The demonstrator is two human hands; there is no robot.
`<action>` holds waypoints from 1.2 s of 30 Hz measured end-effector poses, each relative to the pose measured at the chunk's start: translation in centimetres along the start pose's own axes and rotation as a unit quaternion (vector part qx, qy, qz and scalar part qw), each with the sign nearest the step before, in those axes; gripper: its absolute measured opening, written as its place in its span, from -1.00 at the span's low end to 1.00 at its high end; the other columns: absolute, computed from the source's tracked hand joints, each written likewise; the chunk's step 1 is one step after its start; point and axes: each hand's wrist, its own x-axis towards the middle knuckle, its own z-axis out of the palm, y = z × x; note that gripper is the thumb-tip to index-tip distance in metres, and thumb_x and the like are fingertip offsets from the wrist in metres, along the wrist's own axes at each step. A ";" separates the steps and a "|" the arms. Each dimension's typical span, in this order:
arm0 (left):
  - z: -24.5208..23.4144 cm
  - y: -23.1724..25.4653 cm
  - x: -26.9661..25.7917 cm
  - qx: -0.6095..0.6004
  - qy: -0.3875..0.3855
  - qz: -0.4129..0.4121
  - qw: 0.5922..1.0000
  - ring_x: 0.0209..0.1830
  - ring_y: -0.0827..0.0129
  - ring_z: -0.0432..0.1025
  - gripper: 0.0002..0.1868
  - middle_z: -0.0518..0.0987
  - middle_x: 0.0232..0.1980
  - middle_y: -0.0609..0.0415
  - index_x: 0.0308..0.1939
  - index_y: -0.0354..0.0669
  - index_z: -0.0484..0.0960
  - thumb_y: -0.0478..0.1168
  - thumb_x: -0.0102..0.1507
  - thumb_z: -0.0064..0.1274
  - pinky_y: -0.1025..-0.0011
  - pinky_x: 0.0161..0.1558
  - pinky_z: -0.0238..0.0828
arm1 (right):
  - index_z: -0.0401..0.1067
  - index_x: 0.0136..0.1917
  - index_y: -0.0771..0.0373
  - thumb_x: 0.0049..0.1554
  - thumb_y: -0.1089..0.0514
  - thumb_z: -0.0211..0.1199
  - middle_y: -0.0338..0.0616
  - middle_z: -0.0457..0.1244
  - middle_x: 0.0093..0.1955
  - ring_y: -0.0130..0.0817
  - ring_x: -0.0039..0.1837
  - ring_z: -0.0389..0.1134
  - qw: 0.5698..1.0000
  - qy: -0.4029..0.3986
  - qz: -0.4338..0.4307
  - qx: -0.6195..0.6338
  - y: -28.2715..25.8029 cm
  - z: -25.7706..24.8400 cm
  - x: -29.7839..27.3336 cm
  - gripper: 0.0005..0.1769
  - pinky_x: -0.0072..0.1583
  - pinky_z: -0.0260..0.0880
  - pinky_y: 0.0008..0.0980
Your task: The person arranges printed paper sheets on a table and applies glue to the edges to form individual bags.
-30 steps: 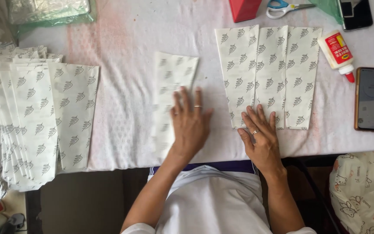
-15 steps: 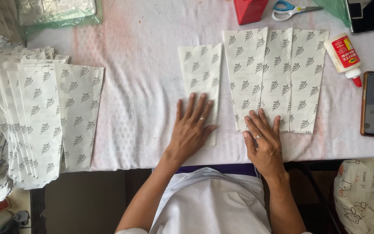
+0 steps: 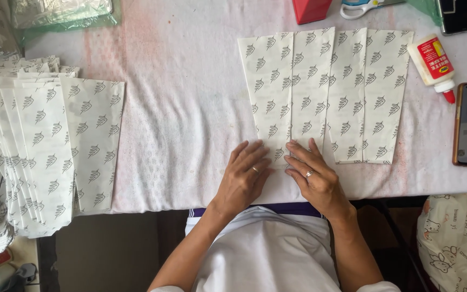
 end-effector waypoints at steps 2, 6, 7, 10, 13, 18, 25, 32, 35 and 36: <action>0.1 0.0 -0.3 -0.010 -0.002 -0.002 1.000 0.26 -0.01 0.49 -0.86 0.69 0.01 -0.11 -0.22 -0.24 0.75 -0.23 0.22 0.30 -0.02 0.32 0.37 | 0.59 0.05 0.33 0.06 0.27 0.43 -0.02 0.38 0.29 -0.08 0.37 0.37 1.000 -0.003 -0.007 0.005 0.4 -0.1 0.3 -0.74 0.54 0.13 0.01; 0.4 -0.3 -0.2 -0.014 -0.001 0.011 1.000 0.25 0.02 0.50 -0.87 0.70 0.00 -0.12 -0.24 -0.25 0.76 -0.25 0.23 0.28 0.05 0.34 0.41 | 0.61 -0.05 0.30 0.03 0.25 0.46 -0.07 0.41 0.23 -0.15 0.31 0.42 0.999 -0.010 -0.030 -0.012 0.8 -0.1 0.6 -0.82 0.53 0.16 0.01; 0.1 0.0 0.1 -0.015 0.000 0.011 1.000 0.25 0.02 0.50 -0.87 0.70 0.00 -0.12 -0.24 -0.25 0.76 -0.25 0.23 0.28 0.05 0.34 0.41 | 0.61 -0.05 0.30 0.03 0.25 0.46 -0.07 0.41 0.23 -0.15 0.31 0.42 0.999 -0.011 -0.031 -0.012 0.7 -0.2 0.6 -0.82 0.53 0.16 0.01; -0.5 0.5 0.6 -0.031 0.012 0.015 0.999 0.20 -0.04 0.53 -0.89 0.71 -0.04 -0.18 -0.24 -0.34 0.75 -0.33 0.20 0.28 0.06 0.28 0.44 | 0.60 -0.06 0.31 0.05 0.27 0.44 -0.05 0.42 0.21 -0.13 0.30 0.42 0.999 -0.003 -0.048 -0.024 0.4 -0.3 0.6 -0.84 0.53 0.15 0.02; -0.7 0.4 0.6 -0.038 0.004 0.012 0.999 0.20 0.00 0.53 -0.86 0.71 -0.04 -0.15 -0.24 -0.33 0.75 -0.31 0.18 0.30 0.09 0.29 0.45 | 0.60 -0.08 0.31 0.06 0.28 0.44 -0.05 0.42 0.20 -0.14 0.29 0.42 0.998 0.002 -0.051 -0.028 0.4 -0.2 0.7 -0.86 0.52 0.16 0.03; -0.6 0.3 0.5 -0.026 0.000 0.020 0.999 0.17 0.02 0.55 -0.89 0.71 -0.06 -0.13 -0.24 -0.31 0.75 -0.32 0.21 0.28 0.10 0.28 0.48 | 0.58 -0.10 0.31 0.11 0.29 0.39 -0.07 0.42 0.19 -0.17 0.30 0.42 0.997 -0.001 -0.058 -0.047 0.2 -0.1 0.9 -0.93 0.55 0.09 0.04; -0.8 0.7 1.1 -0.017 0.015 0.026 0.999 0.10 0.01 0.58 -0.93 0.71 -0.12 -0.15 -0.27 -0.34 0.73 -0.36 0.24 0.24 0.07 0.22 0.51 | 0.54 -0.09 0.29 0.12 0.21 0.39 -0.05 0.40 0.21 -0.12 0.33 0.40 0.998 -0.015 -0.056 -0.040 0.1 0.0 1.0 -0.88 0.57 0.03 0.12; 0.0 1.5 1.2 -0.033 0.038 -0.027 0.998 0.07 0.02 0.58 -0.93 0.70 -0.15 -0.12 -0.30 -0.35 0.71 -0.37 0.21 0.26 0.05 0.22 0.47 | 0.51 -0.17 0.30 0.11 0.27 0.41 -0.07 0.42 0.12 -0.13 0.28 0.41 0.999 -0.018 -0.021 -0.041 -0.2 0.2 1.7 -0.91 0.57 -0.03 0.16; 0.6 2.0 1.2 -0.045 0.050 -0.088 0.994 0.07 0.03 0.58 -0.91 0.70 -0.19 -0.09 -0.32 -0.36 0.70 -0.38 0.17 0.30 0.03 0.26 0.39 | 0.51 -0.19 0.30 0.07 0.28 0.45 -0.09 0.42 0.08 -0.14 0.26 0.42 1.000 -0.016 0.003 -0.025 -0.3 0.4 1.9 -0.88 0.58 -0.05 0.12; 0.9 2.1 1.2 -0.048 0.053 -0.106 0.992 0.06 0.02 0.57 -0.90 0.69 -0.20 -0.10 -0.33 -0.38 0.70 -0.38 0.16 0.31 0.02 0.26 0.37 | 0.51 -0.20 0.30 0.06 0.29 0.46 -0.09 0.42 0.07 -0.15 0.26 0.42 1.000 -0.013 0.015 -0.018 -0.2 0.4 1.9 -0.87 0.59 -0.06 0.09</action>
